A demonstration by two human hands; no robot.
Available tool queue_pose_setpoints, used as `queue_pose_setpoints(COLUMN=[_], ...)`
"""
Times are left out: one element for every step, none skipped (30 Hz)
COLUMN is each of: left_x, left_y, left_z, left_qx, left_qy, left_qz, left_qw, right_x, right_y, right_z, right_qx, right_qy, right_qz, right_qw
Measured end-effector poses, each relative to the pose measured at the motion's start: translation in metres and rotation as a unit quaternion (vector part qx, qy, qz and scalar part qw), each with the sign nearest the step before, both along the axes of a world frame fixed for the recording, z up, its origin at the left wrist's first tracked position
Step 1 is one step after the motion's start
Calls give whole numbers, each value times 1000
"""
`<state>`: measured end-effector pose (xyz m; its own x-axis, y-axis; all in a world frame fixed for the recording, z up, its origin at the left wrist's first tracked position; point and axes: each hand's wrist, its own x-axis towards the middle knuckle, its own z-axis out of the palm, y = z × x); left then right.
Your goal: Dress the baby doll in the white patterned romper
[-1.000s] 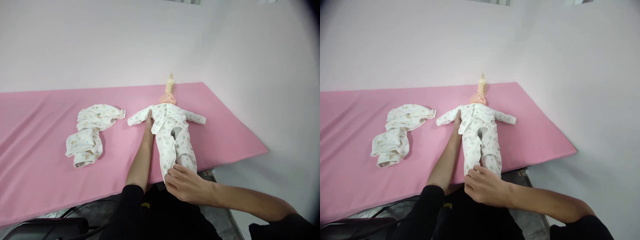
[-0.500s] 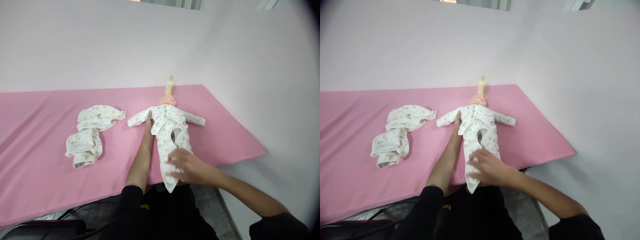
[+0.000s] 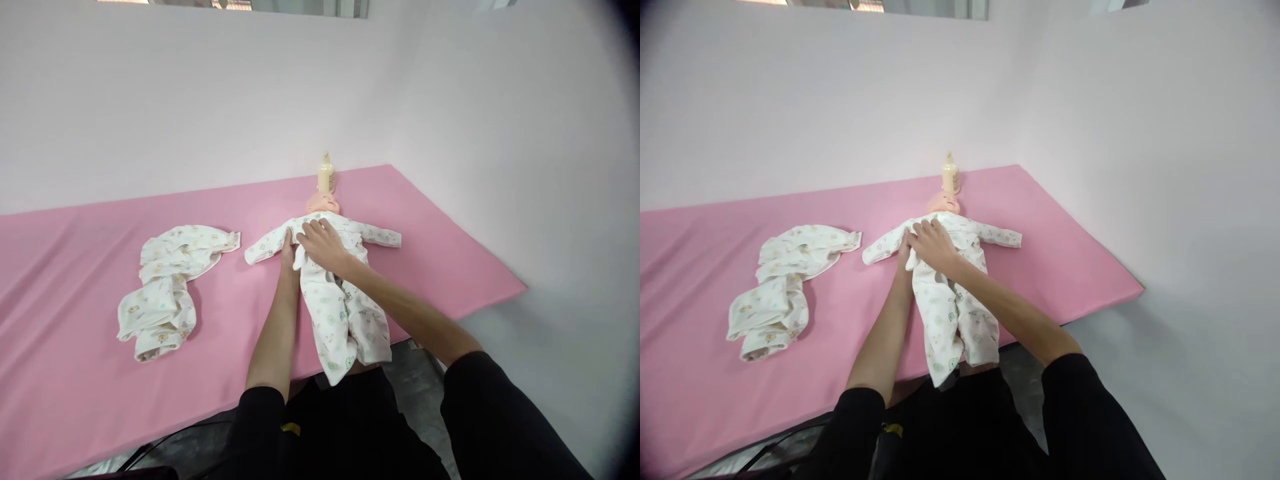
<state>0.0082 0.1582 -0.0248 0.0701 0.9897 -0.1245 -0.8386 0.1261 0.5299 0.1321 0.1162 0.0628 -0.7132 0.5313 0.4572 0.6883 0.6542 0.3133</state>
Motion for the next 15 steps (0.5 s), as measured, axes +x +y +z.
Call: queue_pose_setpoints(left_x=[0,0,0,-1,-1,-1,-1,-1,-1,0,0,0,1,1,1], left_y=[2,3,4,5,6,6,6,6,6,5,5,5,5,4,5], left_z=[-1,-2,-4,-4,-5,-5,-5,-5,-4,-4,-3,-2,-2,-2,-2], left_qx=[7,13,16,17,16,15,15,16,16,15,12,6,1,-5,-10], left_qy=[-3,-6,-8,-9,-11,-14,-18,-24,-30,-35,-37,-36,-32,-25,-16], left_qz=[-6,-13,-20,-28,-36,-42,-43,-38,-31,-24,-16,-10,-7,-6,-4], left_qw=[1000,1000,1000,999,999,999,999,999,999,999,999,999,999,1000,1000], right_x=[7,15,23,31,37,42,45,46,47,47,47,47,49,51,55], right_y=[2,4,6,7,8,8,7,6,4,1,-2,-5,-8,-12,-16], right_z=[0,0,-1,-1,-3,-4,-6,-8,-11,-13,-15,-17,-19,-21,-22], right_qx=[6,13,21,27,31,31,26,17,4,-9,-20,-28,-34,-39,-46], right_qy=[6,12,16,20,23,24,25,30,37,47,57,66,75,85,97], right_qz=[-12,-22,-29,-32,-28,-18,-4,12,27,39,46,49,51,54,57], right_qw=[1000,1000,999,999,999,999,999,999,999,998,997,996,995,994,993])
